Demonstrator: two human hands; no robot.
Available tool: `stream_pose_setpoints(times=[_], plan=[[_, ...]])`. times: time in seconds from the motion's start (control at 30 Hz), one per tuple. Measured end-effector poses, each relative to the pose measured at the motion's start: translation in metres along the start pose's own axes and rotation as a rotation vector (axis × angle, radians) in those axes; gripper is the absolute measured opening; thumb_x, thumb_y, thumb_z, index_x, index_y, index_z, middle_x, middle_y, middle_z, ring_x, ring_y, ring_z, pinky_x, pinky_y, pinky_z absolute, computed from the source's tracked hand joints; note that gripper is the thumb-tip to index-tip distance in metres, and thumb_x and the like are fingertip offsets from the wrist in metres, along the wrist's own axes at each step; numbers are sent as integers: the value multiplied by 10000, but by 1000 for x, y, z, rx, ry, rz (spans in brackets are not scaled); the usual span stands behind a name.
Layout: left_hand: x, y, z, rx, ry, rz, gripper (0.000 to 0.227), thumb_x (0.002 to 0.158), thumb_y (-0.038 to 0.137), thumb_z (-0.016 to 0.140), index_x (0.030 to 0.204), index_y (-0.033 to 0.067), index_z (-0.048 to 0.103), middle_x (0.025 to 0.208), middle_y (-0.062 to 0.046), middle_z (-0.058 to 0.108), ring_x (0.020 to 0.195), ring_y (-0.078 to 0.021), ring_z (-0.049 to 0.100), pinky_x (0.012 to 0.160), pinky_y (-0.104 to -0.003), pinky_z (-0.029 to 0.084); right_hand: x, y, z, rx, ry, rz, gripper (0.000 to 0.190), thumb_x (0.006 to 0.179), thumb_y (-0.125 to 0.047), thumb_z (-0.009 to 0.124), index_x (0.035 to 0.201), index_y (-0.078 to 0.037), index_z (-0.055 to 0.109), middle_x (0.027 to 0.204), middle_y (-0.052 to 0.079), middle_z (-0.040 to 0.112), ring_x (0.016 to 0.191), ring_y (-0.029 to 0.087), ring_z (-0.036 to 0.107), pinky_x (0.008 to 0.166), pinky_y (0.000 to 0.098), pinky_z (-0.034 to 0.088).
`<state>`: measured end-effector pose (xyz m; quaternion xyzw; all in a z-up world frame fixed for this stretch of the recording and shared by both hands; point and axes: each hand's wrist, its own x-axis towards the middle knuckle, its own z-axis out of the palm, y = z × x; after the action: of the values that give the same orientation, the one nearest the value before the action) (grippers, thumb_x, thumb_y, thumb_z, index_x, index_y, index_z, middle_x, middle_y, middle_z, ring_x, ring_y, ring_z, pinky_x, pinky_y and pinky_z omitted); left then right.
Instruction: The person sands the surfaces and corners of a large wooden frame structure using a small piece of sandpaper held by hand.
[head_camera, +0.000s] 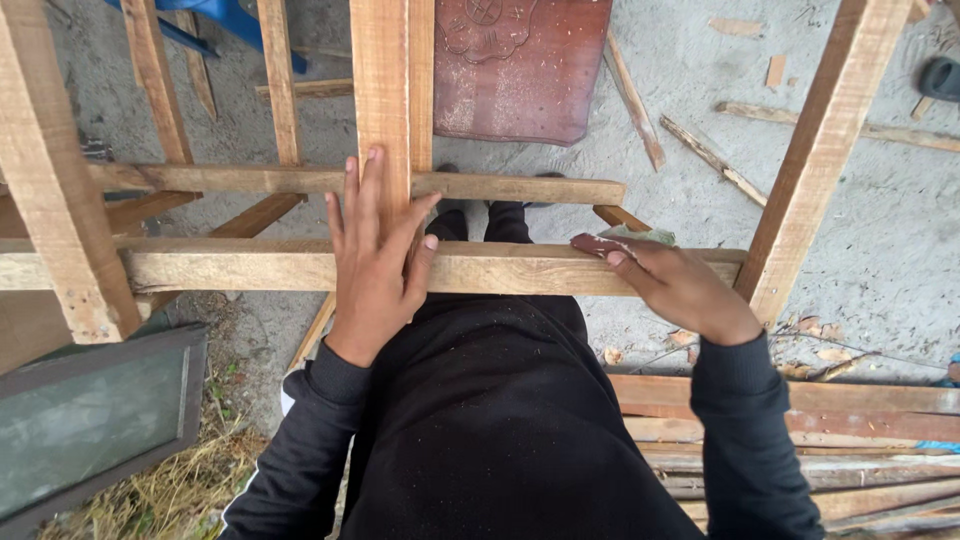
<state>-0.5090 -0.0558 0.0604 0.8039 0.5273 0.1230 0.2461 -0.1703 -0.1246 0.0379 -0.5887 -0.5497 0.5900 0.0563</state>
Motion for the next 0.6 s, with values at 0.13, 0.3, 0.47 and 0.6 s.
stream_pose_setpoints(times=[0.13, 0.3, 0.47, 0.6], plan=[[1, 3, 7, 38, 28, -64, 373, 1014, 129, 653, 1384, 163, 678, 1701, -175, 268, 1597, -426, 234, 1301, -628, 207, 8, 1, 12, -53, 120, -158, 363, 1043, -302, 534, 1331, -135, 678, 1301, 118, 682, 1268, 307, 612, 1052, 411, 479], [3, 5, 5, 82, 51, -73, 361, 999, 76, 673, 1349, 160, 692, 1664, -167, 327, 1557, -405, 343, 1301, -557, 292, 14, 0, 9, 22, 199, -248, 240, 993, -180, 693, 1213, -86, 696, 1103, 111, 698, 1046, 244, 680, 895, 354, 540], [1, 4, 7, 77, 56, -69, 326, 1017, 60, 681, 1325, 167, 701, 1677, -150, 312, 1578, -385, 330, 1321, -547, 302, 16, 1, 3, 388, 67, 140, 543, 939, -144, 739, 1451, -161, 562, 918, 67, 741, 848, 133, 667, 697, 293, 509], [1, 1, 10, 85, 63, -64, 305, 1021, 64, 689, 1304, 177, 705, 1676, -139, 309, 1579, -362, 330, 1320, -544, 304, 18, 3, 3, 228, 81, 86, 278, 928, -183, 734, 1197, -119, 703, 979, 57, 701, 826, 147, 640, 672, 290, 512]])
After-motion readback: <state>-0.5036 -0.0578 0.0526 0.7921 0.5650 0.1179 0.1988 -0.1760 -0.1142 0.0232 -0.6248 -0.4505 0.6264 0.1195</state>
